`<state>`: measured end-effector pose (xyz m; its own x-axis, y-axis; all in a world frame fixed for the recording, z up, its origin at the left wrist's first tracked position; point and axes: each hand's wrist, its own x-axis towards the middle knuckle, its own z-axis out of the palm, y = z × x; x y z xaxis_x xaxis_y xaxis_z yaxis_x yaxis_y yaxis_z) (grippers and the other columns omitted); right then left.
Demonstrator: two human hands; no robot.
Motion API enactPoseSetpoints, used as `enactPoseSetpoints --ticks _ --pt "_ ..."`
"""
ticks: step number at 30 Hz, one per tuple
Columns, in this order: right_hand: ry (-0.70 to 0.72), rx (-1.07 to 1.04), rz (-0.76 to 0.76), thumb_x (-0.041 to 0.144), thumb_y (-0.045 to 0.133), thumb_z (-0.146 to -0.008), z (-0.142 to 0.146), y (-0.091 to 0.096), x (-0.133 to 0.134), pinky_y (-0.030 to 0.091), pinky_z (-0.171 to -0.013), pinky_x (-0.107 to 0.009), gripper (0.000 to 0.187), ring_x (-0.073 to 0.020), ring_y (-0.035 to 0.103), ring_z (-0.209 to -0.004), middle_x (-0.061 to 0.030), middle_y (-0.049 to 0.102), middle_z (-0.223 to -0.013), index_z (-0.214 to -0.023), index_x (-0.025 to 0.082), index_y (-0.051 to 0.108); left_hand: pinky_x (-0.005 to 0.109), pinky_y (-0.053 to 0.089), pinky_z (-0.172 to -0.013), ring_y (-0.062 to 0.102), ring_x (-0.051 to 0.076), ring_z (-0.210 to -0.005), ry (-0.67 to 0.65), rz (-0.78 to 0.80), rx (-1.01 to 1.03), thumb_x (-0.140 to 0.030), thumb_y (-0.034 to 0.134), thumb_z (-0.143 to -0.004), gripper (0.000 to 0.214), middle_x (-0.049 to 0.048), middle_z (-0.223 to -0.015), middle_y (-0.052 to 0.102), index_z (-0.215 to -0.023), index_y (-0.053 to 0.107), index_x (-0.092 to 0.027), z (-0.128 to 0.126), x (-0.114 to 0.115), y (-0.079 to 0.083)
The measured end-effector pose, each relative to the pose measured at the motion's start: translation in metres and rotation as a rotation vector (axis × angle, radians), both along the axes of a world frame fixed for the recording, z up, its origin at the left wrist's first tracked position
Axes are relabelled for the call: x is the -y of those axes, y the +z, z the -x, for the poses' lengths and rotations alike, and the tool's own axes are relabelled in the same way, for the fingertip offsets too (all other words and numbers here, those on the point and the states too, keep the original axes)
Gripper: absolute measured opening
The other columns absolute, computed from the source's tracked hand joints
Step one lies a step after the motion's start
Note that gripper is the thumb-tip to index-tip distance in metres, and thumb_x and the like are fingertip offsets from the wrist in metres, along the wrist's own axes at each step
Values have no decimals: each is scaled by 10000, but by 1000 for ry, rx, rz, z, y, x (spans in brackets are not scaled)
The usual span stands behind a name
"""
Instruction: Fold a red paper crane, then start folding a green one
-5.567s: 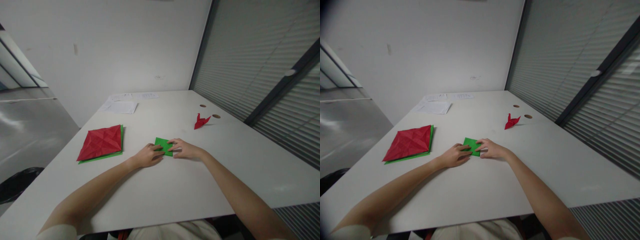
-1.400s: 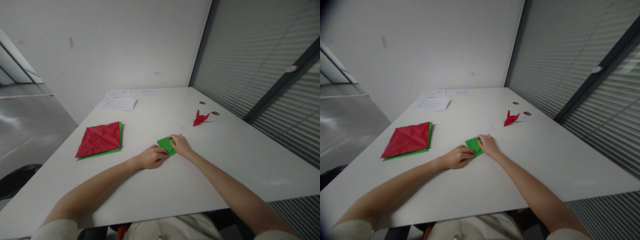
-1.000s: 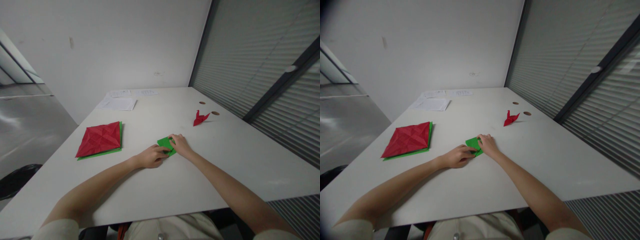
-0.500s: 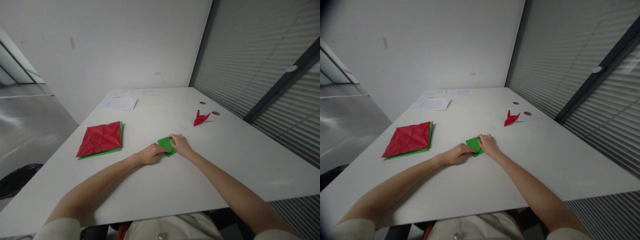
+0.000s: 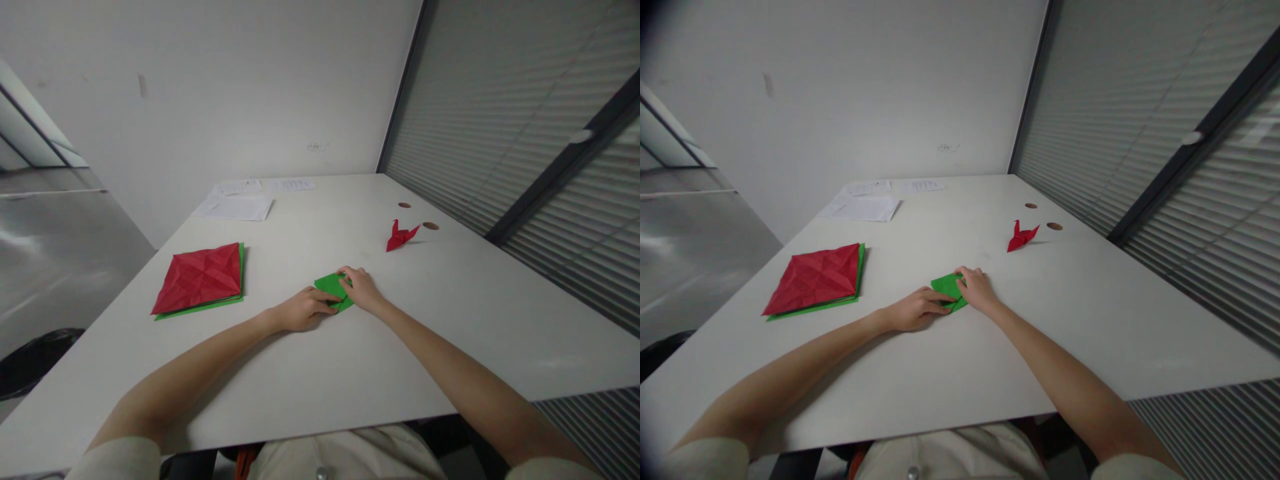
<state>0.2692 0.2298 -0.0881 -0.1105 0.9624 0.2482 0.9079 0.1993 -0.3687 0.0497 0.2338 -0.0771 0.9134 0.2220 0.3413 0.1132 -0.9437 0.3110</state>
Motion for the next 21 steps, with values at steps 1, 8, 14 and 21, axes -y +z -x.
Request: enactPoseSetpoints --ticks 1,8,14,21 --pt "-5 -16 -2 189 518 -878 0 -1 0 395 -779 -314 215 -213 553 -848 -46 688 -851 -1062 220 624 369 411 -1008 567 213 -1186 -5 5 3 -64 470 -877 326 107 -1275 619 -1077 691 -197 0 0 0" --pt "-23 -56 -8 194 561 -854 0 -3 -2 380 -753 -299 188 -203 539 -812 -22 652 -766 -1024 224 633 374 408 -993 564 215 -1149 38 9 -71 -47 472 -837 418 119 -1195 641 -1227 568 -161 0 6 7" --pt "-33 -20 11 205 557 -857 2 -1 0 366 -751 -319 213 -217 536 -837 -33 668 -821 -1056 227 631 373 372 -1003 509 225 -1224 31 -24 -100 -57 464 -849 415 89 -1292 598 -1224 575 -195 -1 9 10" --pt "-64 98 30 235 529 -893 7 2 4 344 -769 -349 216 -246 536 -920 -65 690 -991 -1090 242 619 392 292 -1056 434 228 -1298 67 -44 -96 -50 472 -814 440 81 -1336 573 -1225 555 -183 -2 13 8"
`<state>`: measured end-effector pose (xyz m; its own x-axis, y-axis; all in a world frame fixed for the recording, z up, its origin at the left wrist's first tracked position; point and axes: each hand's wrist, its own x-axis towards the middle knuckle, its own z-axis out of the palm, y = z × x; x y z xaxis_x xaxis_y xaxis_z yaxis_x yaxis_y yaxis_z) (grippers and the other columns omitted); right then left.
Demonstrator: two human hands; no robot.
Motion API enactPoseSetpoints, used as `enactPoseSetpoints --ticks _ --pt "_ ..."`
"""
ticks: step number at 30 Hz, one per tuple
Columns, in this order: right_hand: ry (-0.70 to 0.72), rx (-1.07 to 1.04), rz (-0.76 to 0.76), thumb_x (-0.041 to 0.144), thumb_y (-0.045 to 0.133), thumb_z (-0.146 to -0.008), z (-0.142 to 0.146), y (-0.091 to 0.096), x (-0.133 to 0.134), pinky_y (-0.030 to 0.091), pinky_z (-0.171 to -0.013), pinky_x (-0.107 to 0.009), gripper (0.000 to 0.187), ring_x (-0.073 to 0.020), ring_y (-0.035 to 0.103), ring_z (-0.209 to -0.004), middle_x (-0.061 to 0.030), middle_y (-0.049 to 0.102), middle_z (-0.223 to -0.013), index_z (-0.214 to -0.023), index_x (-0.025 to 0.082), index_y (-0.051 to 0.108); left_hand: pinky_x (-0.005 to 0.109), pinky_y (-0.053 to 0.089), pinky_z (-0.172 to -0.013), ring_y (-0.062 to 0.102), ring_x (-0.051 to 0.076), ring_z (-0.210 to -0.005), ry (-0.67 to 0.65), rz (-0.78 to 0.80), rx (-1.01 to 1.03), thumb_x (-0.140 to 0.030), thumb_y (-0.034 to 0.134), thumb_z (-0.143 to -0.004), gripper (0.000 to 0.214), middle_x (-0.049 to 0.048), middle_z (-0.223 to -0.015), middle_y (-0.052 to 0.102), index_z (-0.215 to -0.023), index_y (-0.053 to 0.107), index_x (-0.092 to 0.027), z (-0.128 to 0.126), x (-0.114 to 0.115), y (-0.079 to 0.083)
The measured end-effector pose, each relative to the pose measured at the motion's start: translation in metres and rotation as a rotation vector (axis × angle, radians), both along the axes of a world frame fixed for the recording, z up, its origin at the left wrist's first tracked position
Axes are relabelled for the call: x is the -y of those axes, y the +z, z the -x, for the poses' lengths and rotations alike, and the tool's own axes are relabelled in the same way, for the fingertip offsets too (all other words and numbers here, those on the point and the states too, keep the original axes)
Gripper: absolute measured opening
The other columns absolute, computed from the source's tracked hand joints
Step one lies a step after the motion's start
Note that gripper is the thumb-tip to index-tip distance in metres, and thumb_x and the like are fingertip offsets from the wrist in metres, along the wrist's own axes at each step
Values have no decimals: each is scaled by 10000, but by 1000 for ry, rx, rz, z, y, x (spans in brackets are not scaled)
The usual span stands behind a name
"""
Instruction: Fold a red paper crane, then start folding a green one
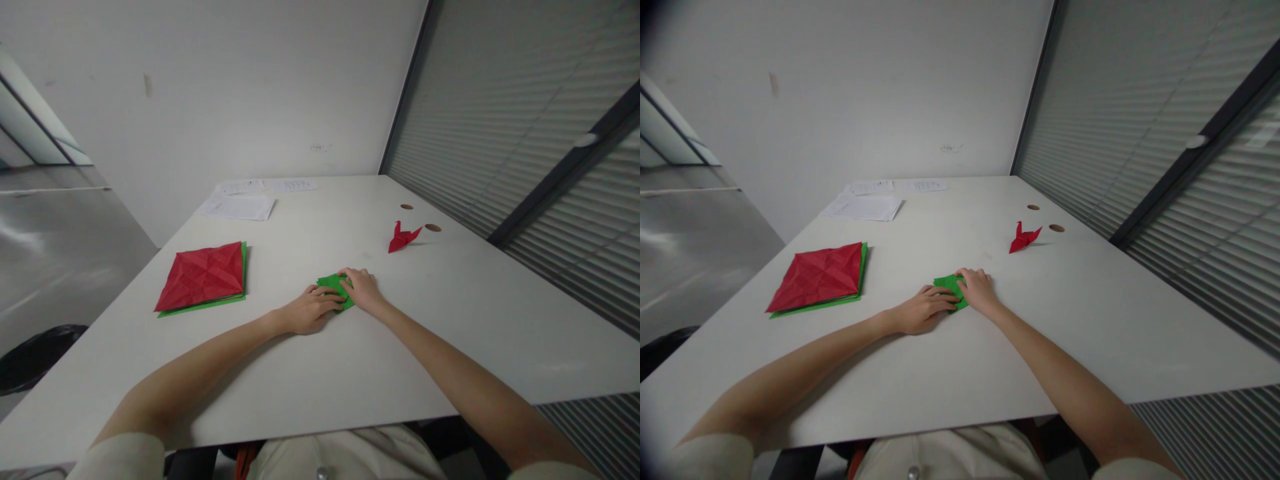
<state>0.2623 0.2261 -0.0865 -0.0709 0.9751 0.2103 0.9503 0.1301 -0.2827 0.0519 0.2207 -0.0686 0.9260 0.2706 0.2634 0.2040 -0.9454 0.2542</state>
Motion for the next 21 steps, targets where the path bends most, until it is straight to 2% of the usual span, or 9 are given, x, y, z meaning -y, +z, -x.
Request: enactPoseSetpoints --ticks 5,10,12,15,18,21 --pt "0 78 12 249 487 -922 3 3 3 341 -797 -363 230 -265 521 -997 -67 669 -1094 -1120 253 604 430 227 -1084 458 212 -1283 48 -14 -40 -83 452 -830 514 95 -1359 552 -1331 472 -201 0 4 1" --pt "-46 141 -14 306 502 -918 5 1 5 353 -796 -374 250 -289 508 -1000 -111 619 -1077 -1143 255 598 479 214 -1085 415 236 -1323 79 -29 -61 -119 422 -864 453 95 -1401 513 -1290 526 -233 -1 4 3" --pt "-55 106 -34 324 527 -903 0 3 3 362 -795 -371 250 -284 511 -989 -113 607 -1064 -1129 252 601 499 216 -1084 424 243 -1316 82 -17 -66 -118 419 -861 456 89 -1412 503 -1286 531 -241 -1 3 3" --pt "-34 -91 -70 348 546 -882 -13 14 -3 382 -753 -330 210 -232 535 -877 -84 609 -937 -1017 208 626 510 234 -1074 454 246 -1287 82 -11 -68 -124 417 -863 446 81 -1411 506 -1275 540 -244 0 2 2" --pt "134 -305 -3 395 503 -885 -28 33 -6 370 -629 -275 279 -154 486 -647 -12 542 -673 -749 172 600 505 258 -1058 471 249 -1266 96 -23 -68 -149 426 -867 427 82 -1407 511 -1265 550 -243 0 2 2" --pt "343 -408 201 420 519 -856 -30 45 0 345 -560 -255 305 -125 450 -575 23 508 -597 -690 172 581 502 276 -1042 472 255 -1262 115 -32 -73 -171 438 -862 427 78 -1410 510 -1266 553 -245 0 3 2"
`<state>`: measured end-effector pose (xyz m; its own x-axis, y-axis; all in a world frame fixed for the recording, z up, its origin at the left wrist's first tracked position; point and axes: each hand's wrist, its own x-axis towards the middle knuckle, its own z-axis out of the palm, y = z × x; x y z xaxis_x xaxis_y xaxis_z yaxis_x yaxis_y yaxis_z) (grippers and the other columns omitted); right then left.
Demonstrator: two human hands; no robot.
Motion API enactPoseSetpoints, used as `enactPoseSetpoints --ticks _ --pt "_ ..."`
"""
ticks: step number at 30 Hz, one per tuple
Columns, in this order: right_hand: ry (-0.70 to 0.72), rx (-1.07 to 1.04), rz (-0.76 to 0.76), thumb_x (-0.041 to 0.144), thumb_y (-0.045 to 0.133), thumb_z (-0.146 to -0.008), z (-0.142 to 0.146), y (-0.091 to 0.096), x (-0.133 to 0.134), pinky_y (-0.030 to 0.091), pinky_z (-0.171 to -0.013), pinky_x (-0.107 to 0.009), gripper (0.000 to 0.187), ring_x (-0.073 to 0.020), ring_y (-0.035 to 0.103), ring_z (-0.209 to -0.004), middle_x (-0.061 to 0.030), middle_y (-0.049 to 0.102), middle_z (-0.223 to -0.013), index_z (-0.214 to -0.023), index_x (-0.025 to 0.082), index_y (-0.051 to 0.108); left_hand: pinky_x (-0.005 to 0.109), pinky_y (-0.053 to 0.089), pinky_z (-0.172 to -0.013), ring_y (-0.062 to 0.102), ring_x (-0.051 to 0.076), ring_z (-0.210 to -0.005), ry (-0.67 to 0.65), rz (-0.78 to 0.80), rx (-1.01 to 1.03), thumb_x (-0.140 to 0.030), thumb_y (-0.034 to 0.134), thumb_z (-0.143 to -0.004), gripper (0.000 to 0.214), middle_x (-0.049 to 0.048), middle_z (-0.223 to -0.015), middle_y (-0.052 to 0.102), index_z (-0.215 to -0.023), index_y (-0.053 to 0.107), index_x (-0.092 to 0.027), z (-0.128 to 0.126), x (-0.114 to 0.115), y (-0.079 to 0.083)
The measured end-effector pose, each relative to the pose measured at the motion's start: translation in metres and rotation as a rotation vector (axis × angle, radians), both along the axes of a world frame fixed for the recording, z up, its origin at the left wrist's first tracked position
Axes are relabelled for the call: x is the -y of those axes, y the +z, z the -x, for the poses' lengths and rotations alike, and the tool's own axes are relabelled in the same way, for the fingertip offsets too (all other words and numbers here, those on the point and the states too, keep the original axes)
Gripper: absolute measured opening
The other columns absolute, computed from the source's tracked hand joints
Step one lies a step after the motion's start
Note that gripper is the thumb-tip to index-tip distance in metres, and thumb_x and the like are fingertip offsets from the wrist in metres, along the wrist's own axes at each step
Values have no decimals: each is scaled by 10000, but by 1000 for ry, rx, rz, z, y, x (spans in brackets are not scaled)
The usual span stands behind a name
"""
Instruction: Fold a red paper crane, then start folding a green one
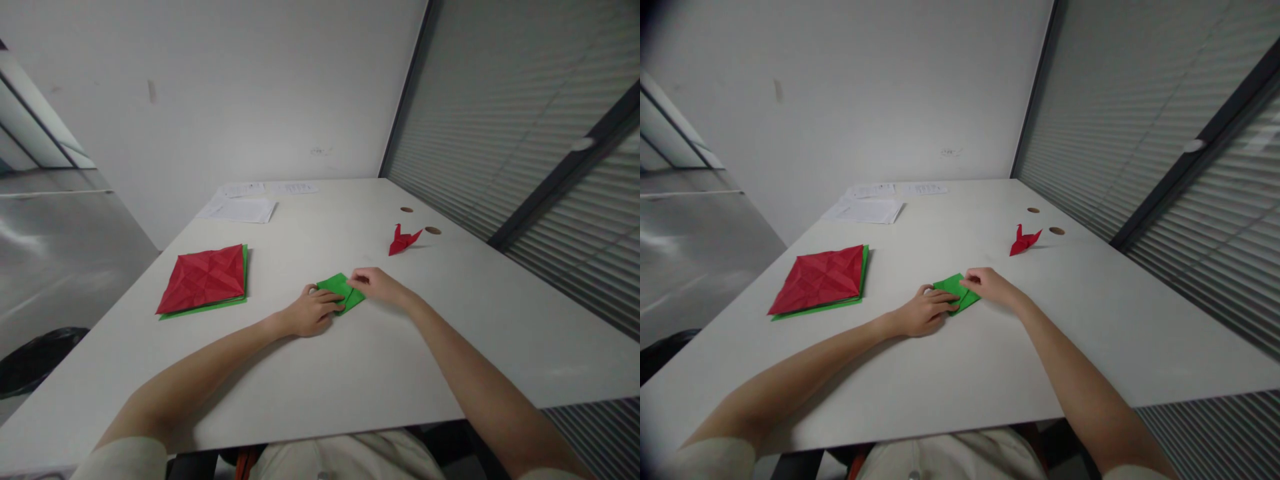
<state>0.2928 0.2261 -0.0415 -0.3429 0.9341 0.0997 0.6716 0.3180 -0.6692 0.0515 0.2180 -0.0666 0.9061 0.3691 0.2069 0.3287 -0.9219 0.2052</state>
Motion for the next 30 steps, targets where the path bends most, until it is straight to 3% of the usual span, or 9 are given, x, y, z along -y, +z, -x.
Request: enactPoseSetpoints --ticks 3,8,14,17,20,24,30 --pt "116 -98 172 387 562 -817 7 -2 6 383 -565 -247 247 -121 500 -591 6 586 -652 -738 157 610 498 279 -1034 470 256 -1262 9 3 -4 -182 430 -868 439 80 -1416 504 -1286 544 -249 0 1 0" --pt "-13 -260 356 327 582 -783 13 -18 -1 441 -566 -247 214 -125 557 -579 -33 640 -646 -678 144 622 494 276 -1029 460 257 -1269 10 22 -13 -184 418 -874 446 81 -1436 483 -1298 537 -253 -2 1 1" --pt "-270 -73 169 184 528 -788 1 -25 -13 456 -597 -247 183 -156 626 -623 -60 694 -668 -665 153 660 490 292 -1011 459 260 -1268 1 41 -3 -186 414 -886 428 90 -1418 501 -1289 547 -241 -2 1 1" --pt "-336 77 41 169 516 -790 -5 -26 -15 457 -639 -263 216 -178 648 -659 -61 710 -680 -653 162 682 490 294 -1015 460 260 -1268 4 40 2 -179 419 -884 427 89 -1417 503 -1286 550 -239 -1 1 -1" --pt "-370 69 -17 185 520 -803 -10 -23 -16 470 -665 -269 220 -191 669 -692 -71 722 -703 -676 157 698 474 308 -1021 468 256 -1261 -2 33 7 -173 430 -877 431 81 -1417 503 -1286 551 -235 0 -1 -3" --pt "-246 -54 -83 262 546 -832 -10 -16 -14 493 -710 -273 219 -189 673 -753 -76 736 -798 -775 155 729 421 342 -1029 495 244 -1227 -32 16 30 -180 442 -876 423 83 -1404 513 -1280 565 -204 1 -3 -5" --pt "41 70 -105 269 593 -839 0 -19 -5 488 -754 -297 198 -182 624 -815 -78 669 -941 -894 179 762 388 366 -1027 517 237 -1205 -44 -6 38 -182 456 -867 430 81 -1393 520 -1280 572 -214 0 -4 -5"
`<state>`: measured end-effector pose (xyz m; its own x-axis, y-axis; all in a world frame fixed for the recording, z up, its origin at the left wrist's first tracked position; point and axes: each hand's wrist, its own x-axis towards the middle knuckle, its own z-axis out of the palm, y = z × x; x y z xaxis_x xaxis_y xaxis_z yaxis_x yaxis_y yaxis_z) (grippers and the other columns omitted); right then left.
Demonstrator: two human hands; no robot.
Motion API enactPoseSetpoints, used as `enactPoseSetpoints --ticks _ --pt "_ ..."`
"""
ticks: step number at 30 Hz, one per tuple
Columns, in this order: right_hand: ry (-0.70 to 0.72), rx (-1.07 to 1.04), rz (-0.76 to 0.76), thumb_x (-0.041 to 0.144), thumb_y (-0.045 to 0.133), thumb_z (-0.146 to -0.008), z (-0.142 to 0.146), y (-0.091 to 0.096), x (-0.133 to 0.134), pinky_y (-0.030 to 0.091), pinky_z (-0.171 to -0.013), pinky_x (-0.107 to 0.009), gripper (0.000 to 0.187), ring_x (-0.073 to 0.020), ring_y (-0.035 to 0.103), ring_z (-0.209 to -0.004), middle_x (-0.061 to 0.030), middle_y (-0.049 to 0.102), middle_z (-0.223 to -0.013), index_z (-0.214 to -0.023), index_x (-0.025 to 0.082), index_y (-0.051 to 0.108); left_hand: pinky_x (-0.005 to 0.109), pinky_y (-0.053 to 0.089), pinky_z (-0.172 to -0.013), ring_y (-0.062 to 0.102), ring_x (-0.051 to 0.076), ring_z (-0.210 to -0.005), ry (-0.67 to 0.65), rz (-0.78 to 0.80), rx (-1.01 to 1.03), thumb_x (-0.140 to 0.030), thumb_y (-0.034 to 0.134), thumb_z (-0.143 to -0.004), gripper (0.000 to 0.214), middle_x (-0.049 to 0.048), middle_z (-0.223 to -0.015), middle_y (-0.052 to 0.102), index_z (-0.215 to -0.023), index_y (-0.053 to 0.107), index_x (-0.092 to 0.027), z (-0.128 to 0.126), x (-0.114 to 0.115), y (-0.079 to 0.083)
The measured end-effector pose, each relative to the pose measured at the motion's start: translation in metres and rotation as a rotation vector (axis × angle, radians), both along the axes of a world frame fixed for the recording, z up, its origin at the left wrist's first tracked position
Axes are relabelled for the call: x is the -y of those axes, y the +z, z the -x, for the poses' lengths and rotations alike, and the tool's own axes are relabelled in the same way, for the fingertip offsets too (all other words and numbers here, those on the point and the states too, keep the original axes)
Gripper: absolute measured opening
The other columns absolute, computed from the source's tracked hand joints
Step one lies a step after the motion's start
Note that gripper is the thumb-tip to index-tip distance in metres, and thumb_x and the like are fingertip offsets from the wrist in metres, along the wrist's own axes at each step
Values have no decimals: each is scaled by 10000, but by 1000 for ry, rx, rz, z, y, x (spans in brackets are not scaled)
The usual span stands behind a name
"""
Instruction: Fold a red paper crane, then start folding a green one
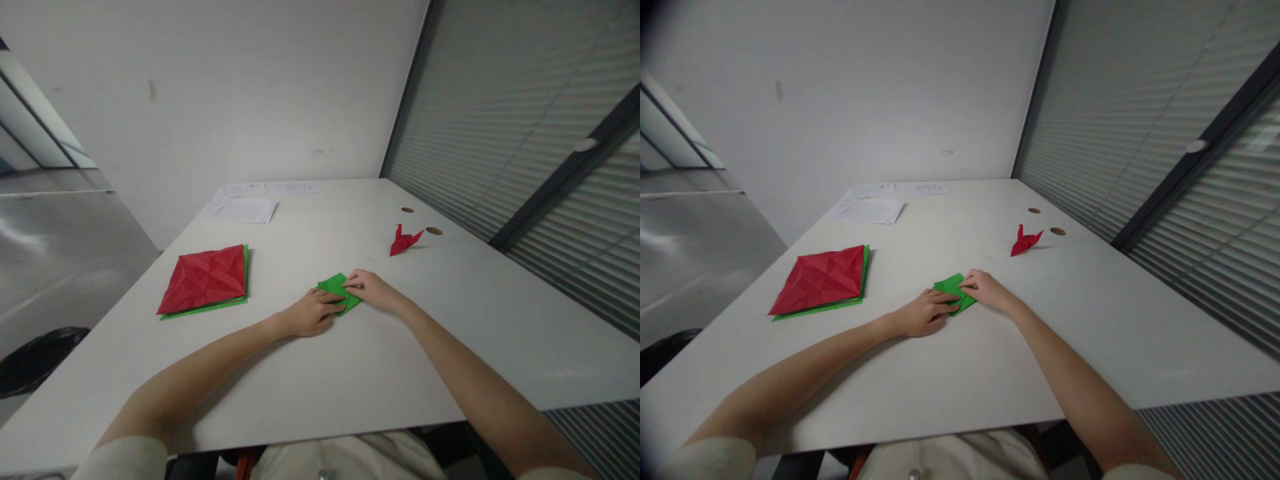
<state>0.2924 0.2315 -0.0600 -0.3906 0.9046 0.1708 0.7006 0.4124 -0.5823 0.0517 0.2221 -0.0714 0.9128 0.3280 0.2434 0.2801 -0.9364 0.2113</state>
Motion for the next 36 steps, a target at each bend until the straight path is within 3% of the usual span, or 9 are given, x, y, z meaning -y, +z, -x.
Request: enactPoseSetpoints --ticks 7,15,21,26,28,32,36 --pt "61 74 -46 205 568 -871 0 -11 -3 459 -905 -360 207 -211 582 -964 -84 644 -1000 -955 206 758 431 355 -1036 524 246 -1213 26 -29 -11 -199 439 -887 408 80 -1402 515 -1269 578 -235 0 3 3" --pt "57 83 -54 215 579 -877 -1 -17 -6 452 -898 -348 195 -199 580 -948 -76 627 -991 -960 208 755 377 404 -1029 550 231 -1186 -17 -48 19 -173 467 -866 395 96 -1378 532 -1238 600 -192 -2 1 -1" --pt "-212 203 -107 389 750 -744 -4 -22 -8 406 -909 -421 335 -268 534 -1008 -76 621 -1046 -1056 273 707 391 409 -1025 555 233 -1173 -9 -40 -5 -182 477 -867 394 77 -1381 535 -1240 599 -212 -2 0 1" --pt "-439 161 -116 341 733 -754 -13 -27 -15 408 -896 -431 243 -268 557 -971 -81 647 -991 -971 235 700 389 403 -1031 550 225 -1188 -7 -28 -4 -166 461 -876 375 85 -1371 546 -1222 602 -203 -2 1 2" --pt "-395 78 -165 261 672 -796 -15 -25 -17 419 -905 -414 171 -245 573 -956 -78 654 -970 -959 217 700 379 391 -1044 549 211 -1191 -2 -23 27 -195 441 -905 309 85 -1341 570 -1154 625 -198 -1 2 1" --pt "-120 -91 -225 208 523 -877 -10 -15 -12 432 -952 -391 204 -214 591 -1002 -73 681 -995 -948 210 715 391 341 -1080 562 206 -1163 65 -25 68 -310 456 -932 223 87 -1228 629 -988 637 -191 0 5 3" --pt "9 -114 -191 270 532 -892 4 -11 -2 406 -1023 -416 274 -225 574 -1117 -89 676 -1147 -1114 210 681 437 311 -1083 556 225 -1148 101 -65 26 -425 455 -935 399 102 -1196 616 -1258 534 -204 0 9 6"
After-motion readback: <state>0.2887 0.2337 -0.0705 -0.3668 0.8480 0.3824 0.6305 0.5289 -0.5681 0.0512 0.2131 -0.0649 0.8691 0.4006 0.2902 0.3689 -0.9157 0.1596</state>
